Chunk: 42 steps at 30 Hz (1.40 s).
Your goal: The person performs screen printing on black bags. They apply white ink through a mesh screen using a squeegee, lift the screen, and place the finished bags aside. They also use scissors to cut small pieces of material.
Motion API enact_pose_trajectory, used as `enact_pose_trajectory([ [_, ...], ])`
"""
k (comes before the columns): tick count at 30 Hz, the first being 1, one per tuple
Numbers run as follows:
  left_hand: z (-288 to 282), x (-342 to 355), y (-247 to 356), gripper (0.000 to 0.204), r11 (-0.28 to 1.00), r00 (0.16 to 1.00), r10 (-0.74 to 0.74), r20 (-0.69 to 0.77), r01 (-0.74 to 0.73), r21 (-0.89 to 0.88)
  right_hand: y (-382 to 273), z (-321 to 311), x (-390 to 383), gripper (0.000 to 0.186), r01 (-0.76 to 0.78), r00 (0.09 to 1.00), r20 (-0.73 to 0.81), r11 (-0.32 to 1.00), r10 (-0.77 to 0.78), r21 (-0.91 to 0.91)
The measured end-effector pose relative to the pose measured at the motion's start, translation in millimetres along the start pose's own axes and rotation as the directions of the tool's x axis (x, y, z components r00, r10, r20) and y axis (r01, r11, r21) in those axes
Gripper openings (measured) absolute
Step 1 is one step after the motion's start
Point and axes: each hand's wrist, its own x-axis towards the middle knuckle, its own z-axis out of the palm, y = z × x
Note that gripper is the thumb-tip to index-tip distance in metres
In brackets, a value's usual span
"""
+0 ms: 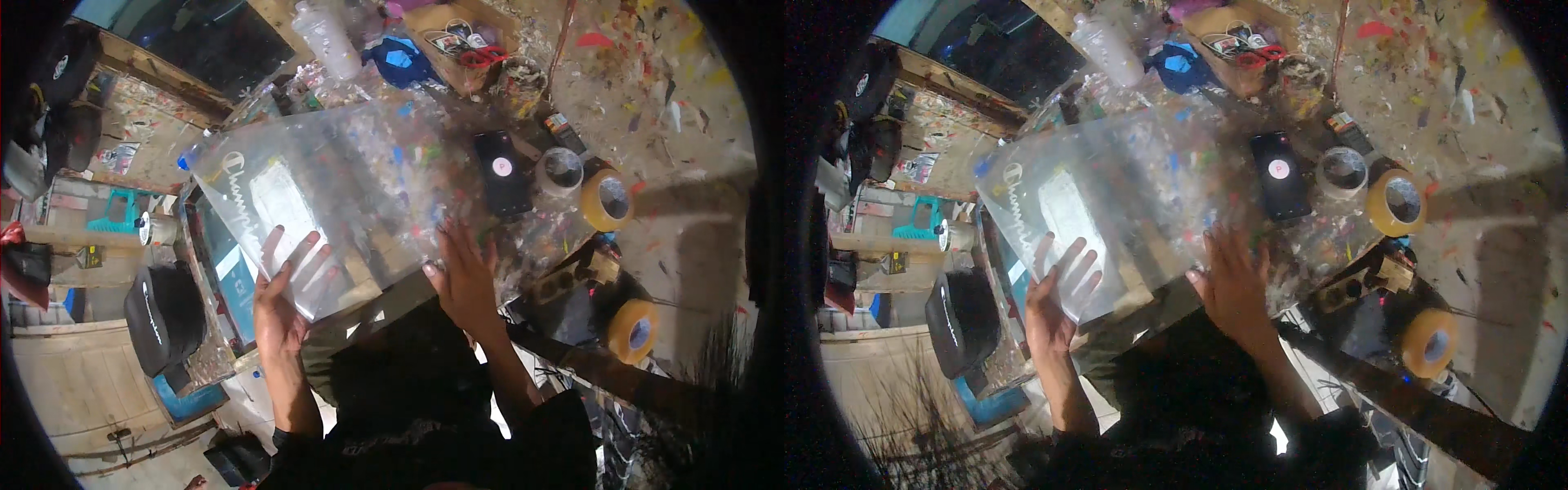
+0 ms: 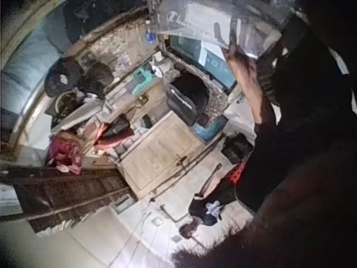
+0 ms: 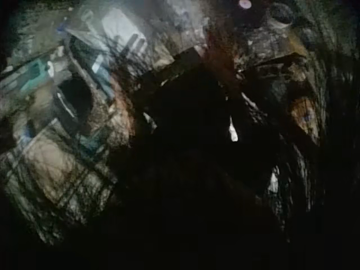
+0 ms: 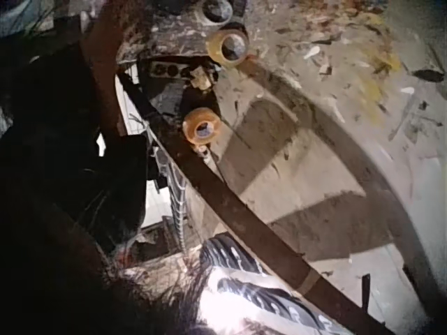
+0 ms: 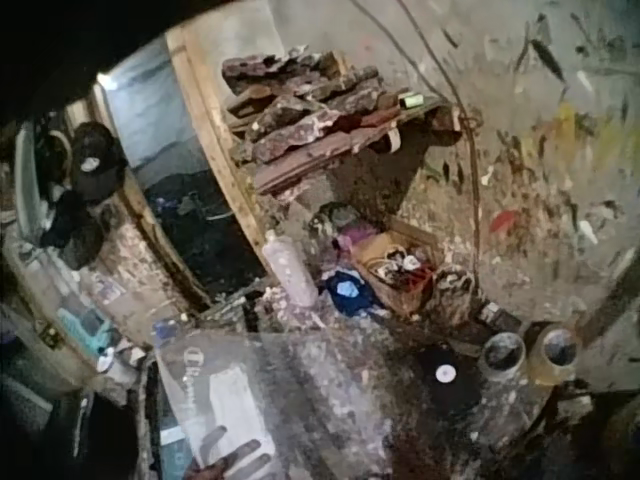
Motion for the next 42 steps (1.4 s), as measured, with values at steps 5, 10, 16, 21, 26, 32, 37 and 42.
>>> enact_pose_trajectory([
  [5,-4,-2,4,0.069,0.999,1.000,-0.001,0.030,0.003,-0.045,-21,-7,-3,0.069,0.008,0.997,0.082,1.000,-0.011,0.026],
  [10,5,-1,4,0.066,0.996,0.999,-0.017,0.039,0.020,-0.087,-19,-10,-5,0.069,0.070,0.991,0.112,0.994,-0.079,0.083],
  [16,-5,-8,0,0.070,0.997,1.000,-0.019,-0.001,0.018,-0.072,26,-4,-1,0.071,-0.019,0.999,0.029,0.989,0.024,-0.147],
  [21,-1,-5,0,0.068,0.994,1.000,-0.004,-0.017,0.002,-0.112,17,-6,9,0.075,-0.137,0.991,-0.025,0.975,0.134,-0.175],
  [26,-11,-4,-6,0.070,0.999,0.998,-0.016,-0.054,0.014,-0.052,0,-8,5,0.078,-0.105,0.993,0.039,0.987,0.110,-0.121],
  [32,-6,-3,-13,0.072,0.999,0.994,-0.039,-0.105,0.038,-0.009,-24,0,-26,0.070,0.118,0.983,0.129,0.989,-0.130,0.091],
  [37,-6,-2,-14,0.080,0.994,0.994,-0.071,-0.086,0.077,0.074,-14,-6,-29,0.057,0.070,0.980,0.169,0.980,-0.102,0.186],
  [42,-5,-10,-12,0.083,0.996,0.991,-0.051,-0.120,0.059,0.061,10,-10,-19,0.048,-0.016,0.991,0.135,0.999,0.020,-0.036],
])
